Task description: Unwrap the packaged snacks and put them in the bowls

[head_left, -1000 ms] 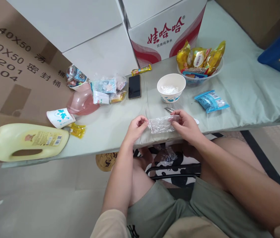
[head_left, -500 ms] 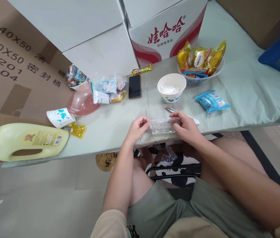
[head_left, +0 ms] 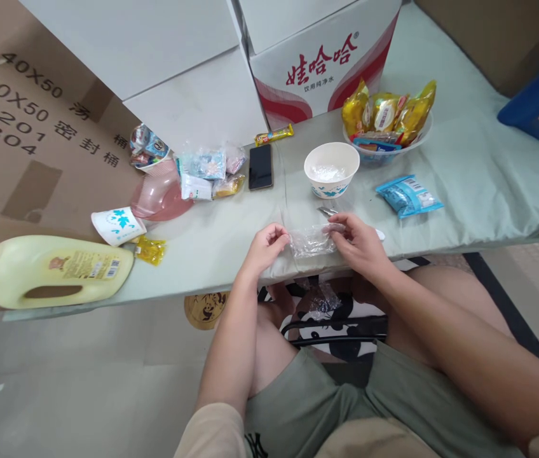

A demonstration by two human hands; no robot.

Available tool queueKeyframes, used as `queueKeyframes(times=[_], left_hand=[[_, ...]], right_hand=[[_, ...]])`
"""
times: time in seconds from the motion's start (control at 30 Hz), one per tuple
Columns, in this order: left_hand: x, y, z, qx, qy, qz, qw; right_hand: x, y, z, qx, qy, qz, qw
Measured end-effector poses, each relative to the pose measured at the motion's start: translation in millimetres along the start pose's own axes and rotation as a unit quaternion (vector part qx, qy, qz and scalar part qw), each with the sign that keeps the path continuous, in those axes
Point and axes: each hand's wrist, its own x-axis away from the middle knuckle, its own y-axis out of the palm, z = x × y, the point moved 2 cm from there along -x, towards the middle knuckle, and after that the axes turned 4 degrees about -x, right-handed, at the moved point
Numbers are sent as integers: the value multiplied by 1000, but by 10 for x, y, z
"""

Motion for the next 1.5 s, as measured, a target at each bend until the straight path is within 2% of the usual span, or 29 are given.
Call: queueKeyframes(times=[0.1, 0.23, 0.3, 0.4, 0.53, 0.63, 0.77, 0.9, 0.97, 1.03, 1.1, 1.17, 1.2, 1.27, 1.33, 1.4, 1.5], left_hand=[[17, -7, 3, 4, -4, -1, 1000], [34, 10, -3, 49, -32, -54, 997], [44, 20, -5, 91, -52, -74, 992], [58, 27, -1, 147, -65, -77, 984], [64, 30, -1, 196, -64, -78, 975], [50, 17, -14, 211, -31, -64, 975], [21, 37, -55, 198, -7, -50, 979], [-8, 166, -66, 171, -7, -34, 985], [-23, 224, -49, 158, -2, -5, 988], [-33, 244, -25, 158, 3, 39, 987], [-35, 233, -6, 173, 2, 75, 982], [-28, 212, 1, 190, -6, 88, 978], [-21, 206, 0, 195, -8, 87, 977], [-7, 212, -5, 199, -8, 75, 977], [6, 241, -11, 203, -3, 54, 978], [14, 280, -12, 209, 4, 30, 978], [18, 319, 0, 205, 17, 0, 979]], right_hand=[[7, -21, -31, 18, -15, 24, 999], [16, -41, -78, 35, -30, 28, 999], [18, -27, -84, 30, -58, 3, 998], [25, 18, -75, 33, -142, -61, 987], [58, 86, -41, 104, -259, -131, 951], [104, 134, -7, 154, -307, -165, 925], [166, 184, 31, 208, -311, -196, 906], [204, 224, 26, 233, -299, -214, 900], [214, 233, -9, 212, -309, -211, 903], [209, 207, -61, 155, -317, -166, 921], [179, 139, -100, 90, -300, -76, 947], [131, 65, -95, 29, -238, 9, 971], [104, 43, -75, -3, -193, 27, 981], [59, 47, -16, -79, -97, 6, 992], [42, 99, 37, -140, -18, -51, 989], [49, 161, 55, -164, 23, -103, 981], [68, 208, 24, -143, 42, -148, 978]])
